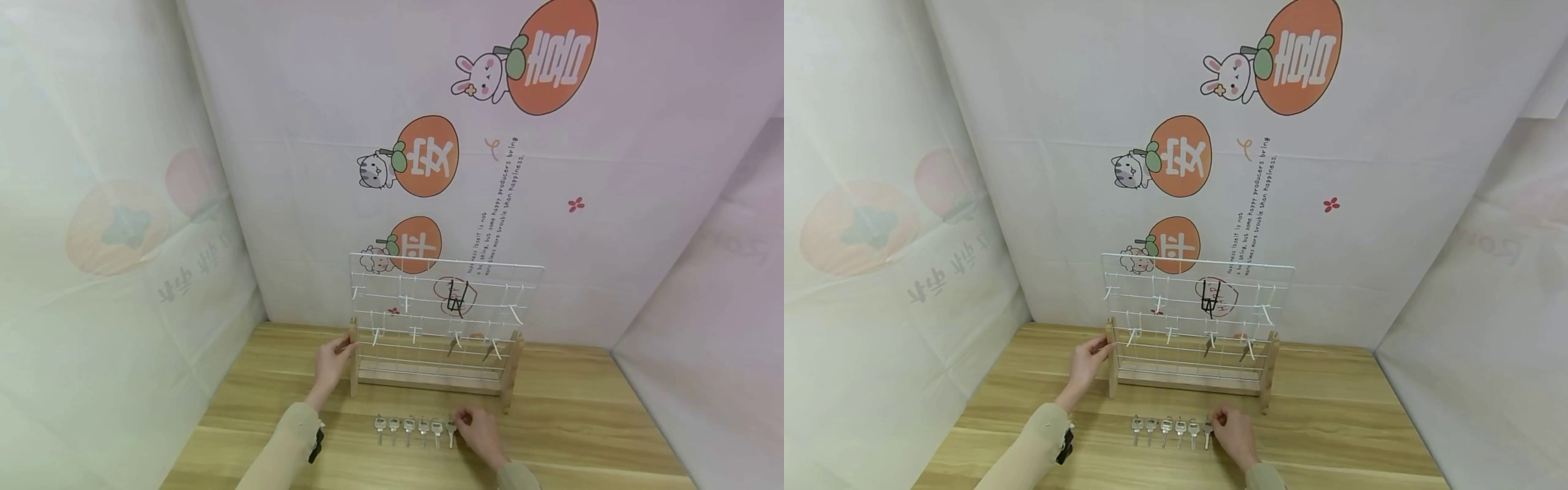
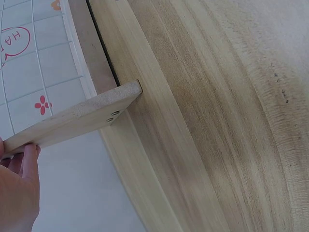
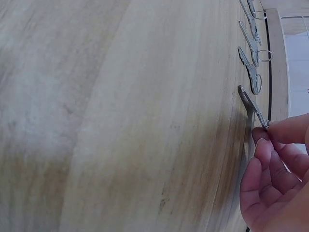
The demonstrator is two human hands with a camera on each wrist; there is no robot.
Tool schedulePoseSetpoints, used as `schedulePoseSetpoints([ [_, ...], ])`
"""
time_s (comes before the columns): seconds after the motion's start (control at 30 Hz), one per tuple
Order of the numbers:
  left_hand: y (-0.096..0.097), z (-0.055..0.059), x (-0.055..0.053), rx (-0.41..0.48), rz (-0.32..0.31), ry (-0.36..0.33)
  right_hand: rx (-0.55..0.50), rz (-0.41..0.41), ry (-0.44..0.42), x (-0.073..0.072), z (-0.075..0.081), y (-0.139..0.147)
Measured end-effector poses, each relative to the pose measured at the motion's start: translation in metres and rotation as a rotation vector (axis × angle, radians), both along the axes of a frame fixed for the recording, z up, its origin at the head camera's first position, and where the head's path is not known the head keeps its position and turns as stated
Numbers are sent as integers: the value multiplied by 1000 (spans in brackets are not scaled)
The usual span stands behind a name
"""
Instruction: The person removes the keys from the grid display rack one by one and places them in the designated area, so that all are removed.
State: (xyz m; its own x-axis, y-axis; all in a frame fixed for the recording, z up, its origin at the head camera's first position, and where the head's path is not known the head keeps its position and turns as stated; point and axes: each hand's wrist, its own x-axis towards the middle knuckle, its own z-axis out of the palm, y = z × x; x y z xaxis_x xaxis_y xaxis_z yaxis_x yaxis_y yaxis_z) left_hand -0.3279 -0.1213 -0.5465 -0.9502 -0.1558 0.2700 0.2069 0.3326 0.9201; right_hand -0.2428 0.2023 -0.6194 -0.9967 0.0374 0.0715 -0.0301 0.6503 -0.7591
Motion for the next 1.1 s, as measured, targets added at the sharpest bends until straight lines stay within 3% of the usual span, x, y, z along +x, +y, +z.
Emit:
schedulePoseSetpoints([
  [0.63, 0, -2, -2, 17, 4, -17, 31, 31, 3, 1, 6, -1],
  [1.1, 0, -2, -2, 8, -4, -26, 93, 49, 14, -1, 2, 1],
])
